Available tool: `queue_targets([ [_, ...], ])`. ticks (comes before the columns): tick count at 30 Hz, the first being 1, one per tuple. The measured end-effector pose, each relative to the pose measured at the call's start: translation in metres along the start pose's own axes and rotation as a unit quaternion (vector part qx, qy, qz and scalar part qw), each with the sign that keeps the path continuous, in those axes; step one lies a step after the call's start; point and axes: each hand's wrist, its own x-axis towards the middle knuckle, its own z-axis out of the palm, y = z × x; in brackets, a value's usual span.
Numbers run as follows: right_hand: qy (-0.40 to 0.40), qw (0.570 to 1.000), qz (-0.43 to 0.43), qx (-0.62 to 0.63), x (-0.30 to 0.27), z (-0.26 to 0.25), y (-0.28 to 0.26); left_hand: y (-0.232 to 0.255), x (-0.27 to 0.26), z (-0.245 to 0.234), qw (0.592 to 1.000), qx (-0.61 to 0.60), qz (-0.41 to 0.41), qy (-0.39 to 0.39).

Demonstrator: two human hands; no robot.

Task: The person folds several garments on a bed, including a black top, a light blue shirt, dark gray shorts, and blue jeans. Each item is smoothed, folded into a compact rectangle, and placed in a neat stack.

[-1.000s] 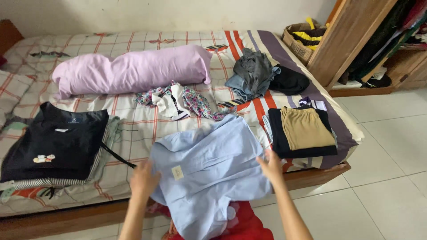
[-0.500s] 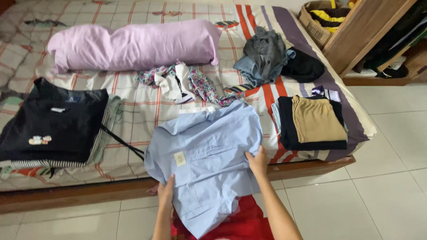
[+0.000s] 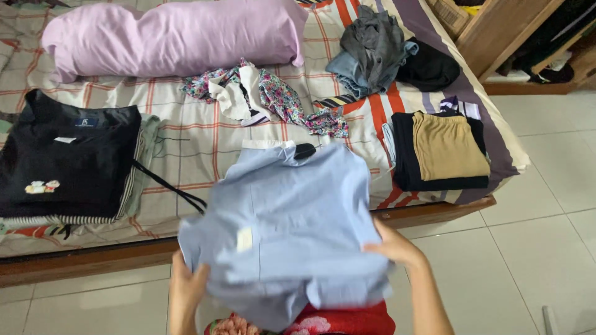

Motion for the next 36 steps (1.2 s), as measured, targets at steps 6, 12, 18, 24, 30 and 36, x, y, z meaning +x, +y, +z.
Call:
queue_targets([
  [6,0.163,0.966,0.043,-0.197,0.016,-0.021,0.000,-0.035,0.056,0.026,0.962,0.230,0.140,0.056],
  [12,0.322,0.843,-0.334,-0.273,0.178,-0.040,-0.021,0.101,0.147,0.069,0.979,0.126,0.162,-0.018],
  [18,0.238,0.844,-0.199,-0.438,0.280,-0.022,-0.034,0.186,0.214,0.119,0.952,0.236,0.153,-0.118],
  [24,0.291,0.881,-0.237,-0.287,0.256,-0.067,-0.049,0.193,0.294,0.168,0.907,0.169,0.382,0.056],
  [30,0.384,0.851,-0.172,-0.313,0.300,-0.058,-0.021,0.164,0.290,0.197,0.767,0.338,0.466,0.283],
  [36,0.513,0.770,-0.242,-0.293,0.291,-0.039,-0.034,0.156,0.310,0.202,0.730,0.249,0.524,0.362],
])
